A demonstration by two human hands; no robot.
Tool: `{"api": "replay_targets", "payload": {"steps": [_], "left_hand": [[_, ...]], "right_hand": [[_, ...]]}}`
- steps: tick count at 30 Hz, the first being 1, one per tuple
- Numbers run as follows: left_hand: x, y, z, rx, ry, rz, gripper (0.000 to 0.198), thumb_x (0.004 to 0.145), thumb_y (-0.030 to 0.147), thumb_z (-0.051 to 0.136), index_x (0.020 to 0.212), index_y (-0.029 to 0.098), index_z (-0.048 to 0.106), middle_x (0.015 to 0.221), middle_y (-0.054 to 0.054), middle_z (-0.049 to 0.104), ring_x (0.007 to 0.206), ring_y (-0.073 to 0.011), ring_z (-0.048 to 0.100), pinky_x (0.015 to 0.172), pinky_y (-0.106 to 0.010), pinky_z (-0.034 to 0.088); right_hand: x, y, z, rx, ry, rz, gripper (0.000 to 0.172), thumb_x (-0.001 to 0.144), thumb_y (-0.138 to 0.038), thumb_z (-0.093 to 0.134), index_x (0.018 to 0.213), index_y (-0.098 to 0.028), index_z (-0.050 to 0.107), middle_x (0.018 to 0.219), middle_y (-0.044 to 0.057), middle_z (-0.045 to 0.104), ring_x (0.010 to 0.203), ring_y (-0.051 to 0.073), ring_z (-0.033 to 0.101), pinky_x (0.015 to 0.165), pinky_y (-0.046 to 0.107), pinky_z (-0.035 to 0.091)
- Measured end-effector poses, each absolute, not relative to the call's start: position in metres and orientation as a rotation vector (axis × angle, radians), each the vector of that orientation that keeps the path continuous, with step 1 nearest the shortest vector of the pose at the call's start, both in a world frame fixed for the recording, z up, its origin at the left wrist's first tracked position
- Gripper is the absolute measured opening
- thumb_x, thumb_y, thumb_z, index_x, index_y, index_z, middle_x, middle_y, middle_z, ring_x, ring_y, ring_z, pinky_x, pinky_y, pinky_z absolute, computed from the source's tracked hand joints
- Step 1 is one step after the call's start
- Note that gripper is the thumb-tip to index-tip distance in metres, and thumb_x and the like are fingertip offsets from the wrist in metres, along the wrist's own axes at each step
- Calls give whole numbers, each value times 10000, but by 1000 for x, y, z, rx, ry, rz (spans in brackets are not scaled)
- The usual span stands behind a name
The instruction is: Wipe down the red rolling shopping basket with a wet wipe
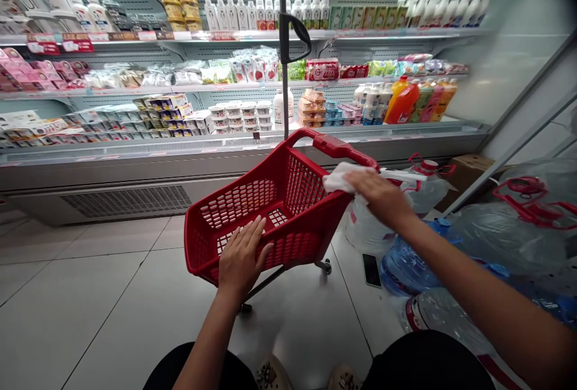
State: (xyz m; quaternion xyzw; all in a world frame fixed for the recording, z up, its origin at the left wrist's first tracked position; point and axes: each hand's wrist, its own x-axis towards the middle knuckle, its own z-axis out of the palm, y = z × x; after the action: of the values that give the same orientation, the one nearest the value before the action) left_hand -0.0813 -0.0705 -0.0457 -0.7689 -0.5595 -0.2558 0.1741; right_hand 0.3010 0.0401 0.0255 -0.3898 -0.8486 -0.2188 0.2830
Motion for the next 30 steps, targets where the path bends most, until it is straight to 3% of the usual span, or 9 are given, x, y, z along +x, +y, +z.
{"api": "replay_targets", "payload": {"steps": [2,6,11,17,22,30], "left_hand": [[-82,-72,-47,-2166,-1609,-711,576,1059,469,457,1603,293,381,1578,-18,496,1402,-271,556,1201,-490,418],[-80,-73,-48,-2152,-1631,-685,549,1058,473,458,1569,274,440,1579,-23,492,1400,-274,558,1200,-495,412],[-75,-75,-47,-2164,-1610,-673,575,1054,477,468,1576,241,421,1579,-35,496,1408,-264,548,1205,-476,406],[-68,-77,-46,-2185,-1572,-659,608,1041,448,501,1592,217,388,1573,-59,506,1391,-268,567,1190,-467,434],[-70,-80,-46,-2214,-1496,-667,606,1032,414,523,1595,231,390,1566,-48,521,1359,-268,598,1154,-435,485],[-67,-83,-47,-2206,-1494,-716,569,1021,402,549,1551,217,456,1549,-39,542,1349,-265,606,1147,-441,494]], "right_hand": [[329,47,51,-1205,-2077,-701,662,927,-13,411,1565,-185,458,1541,96,554,1440,273,501,1223,504,402],[352,54,77,-1213,-1991,-938,682,956,-35,419,1614,-208,371,1669,84,359,1552,286,316,1287,574,226],[326,53,32,-1135,-2198,-632,884,827,2,427,1660,-234,246,1650,55,406,1520,243,386,1247,522,361],[256,21,-8,-956,-2383,-399,907,764,6,440,1641,-188,312,1621,69,451,1525,247,378,1275,502,331],[272,31,3,-815,-2450,-445,848,821,51,368,1609,-262,386,1572,29,522,1483,214,447,1254,490,371],[336,64,24,-1115,-2200,-515,907,751,67,414,1592,-273,418,1578,35,514,1481,255,451,1244,536,385]]}}
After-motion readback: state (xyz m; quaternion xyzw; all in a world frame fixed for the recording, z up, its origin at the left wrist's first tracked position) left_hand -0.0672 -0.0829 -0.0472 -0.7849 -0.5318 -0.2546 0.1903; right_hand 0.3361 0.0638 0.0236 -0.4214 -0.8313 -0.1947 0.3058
